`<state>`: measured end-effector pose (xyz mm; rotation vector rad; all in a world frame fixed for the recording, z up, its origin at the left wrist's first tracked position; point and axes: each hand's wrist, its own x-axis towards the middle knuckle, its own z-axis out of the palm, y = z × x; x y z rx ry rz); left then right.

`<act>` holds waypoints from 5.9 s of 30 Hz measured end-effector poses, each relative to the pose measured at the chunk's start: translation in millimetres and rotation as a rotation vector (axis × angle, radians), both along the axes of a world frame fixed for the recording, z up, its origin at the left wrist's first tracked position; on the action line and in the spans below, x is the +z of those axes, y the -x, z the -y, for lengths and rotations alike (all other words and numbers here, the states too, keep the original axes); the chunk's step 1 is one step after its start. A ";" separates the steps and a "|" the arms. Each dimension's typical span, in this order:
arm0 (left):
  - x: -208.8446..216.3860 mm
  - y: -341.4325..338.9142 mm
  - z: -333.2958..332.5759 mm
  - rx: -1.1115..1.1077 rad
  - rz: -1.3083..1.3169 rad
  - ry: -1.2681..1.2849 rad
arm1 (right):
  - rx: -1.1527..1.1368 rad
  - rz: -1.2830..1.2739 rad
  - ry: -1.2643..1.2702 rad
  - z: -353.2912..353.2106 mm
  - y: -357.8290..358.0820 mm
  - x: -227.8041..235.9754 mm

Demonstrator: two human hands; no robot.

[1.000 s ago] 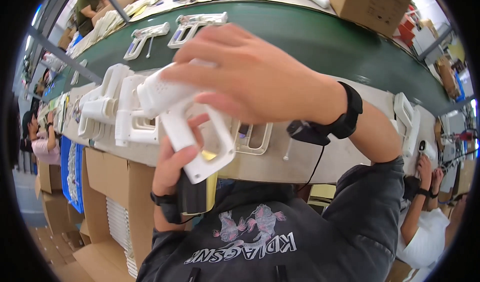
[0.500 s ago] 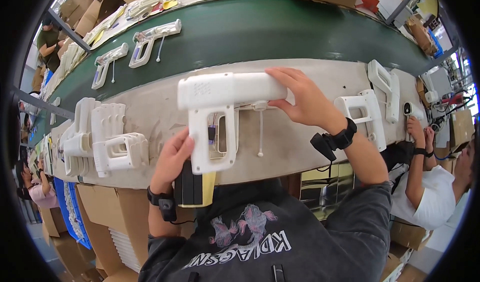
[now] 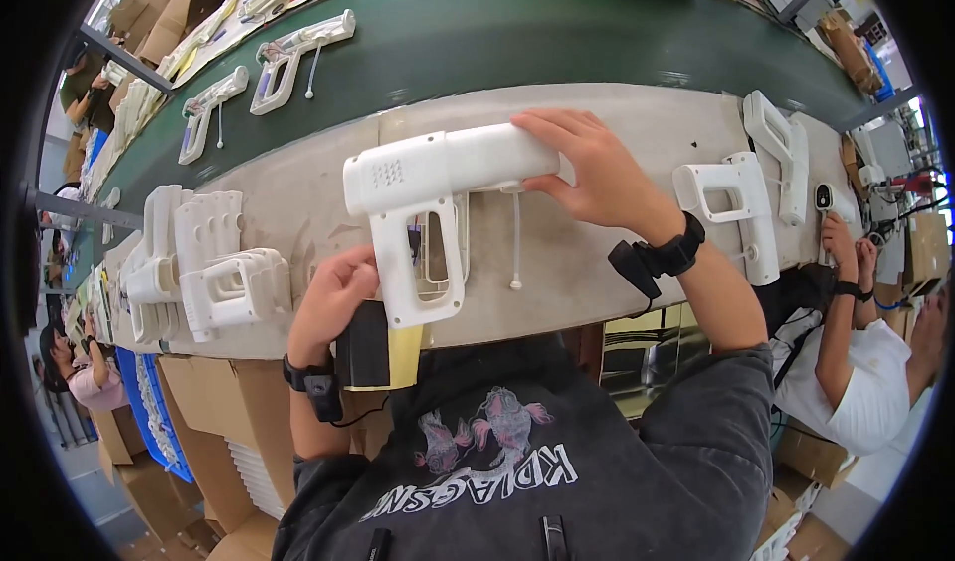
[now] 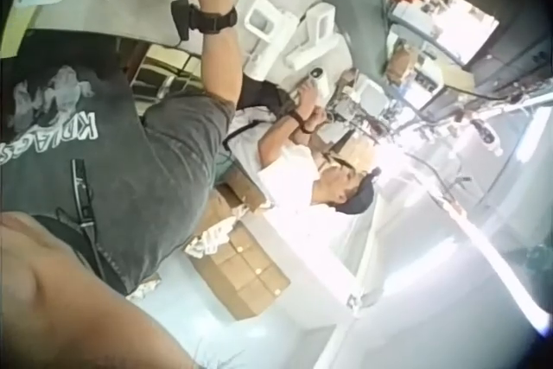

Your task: The person picks up a white plastic housing, peels the backing from a black foam pad, and presses the pad into the housing. They then retrieve a matching housing piece from a box, align it over the first, and press the two halves together by hand.

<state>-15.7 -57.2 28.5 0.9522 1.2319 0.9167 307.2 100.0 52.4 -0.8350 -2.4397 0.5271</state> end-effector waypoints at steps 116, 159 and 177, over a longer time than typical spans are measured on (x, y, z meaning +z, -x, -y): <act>-13.0 -165.2 -44.8 -0.118 -1.004 -0.273 | -0.147 -0.253 0.040 -11.8 1.3 -51.0; -16.9 -166.0 -45.4 -0.221 -1.136 -0.405 | -0.208 -0.398 0.175 -11.9 10.0 -80.3; -25.0 -157.6 -90.9 0.132 -0.750 -0.496 | -0.227 -0.506 0.268 -10.5 10.5 -81.1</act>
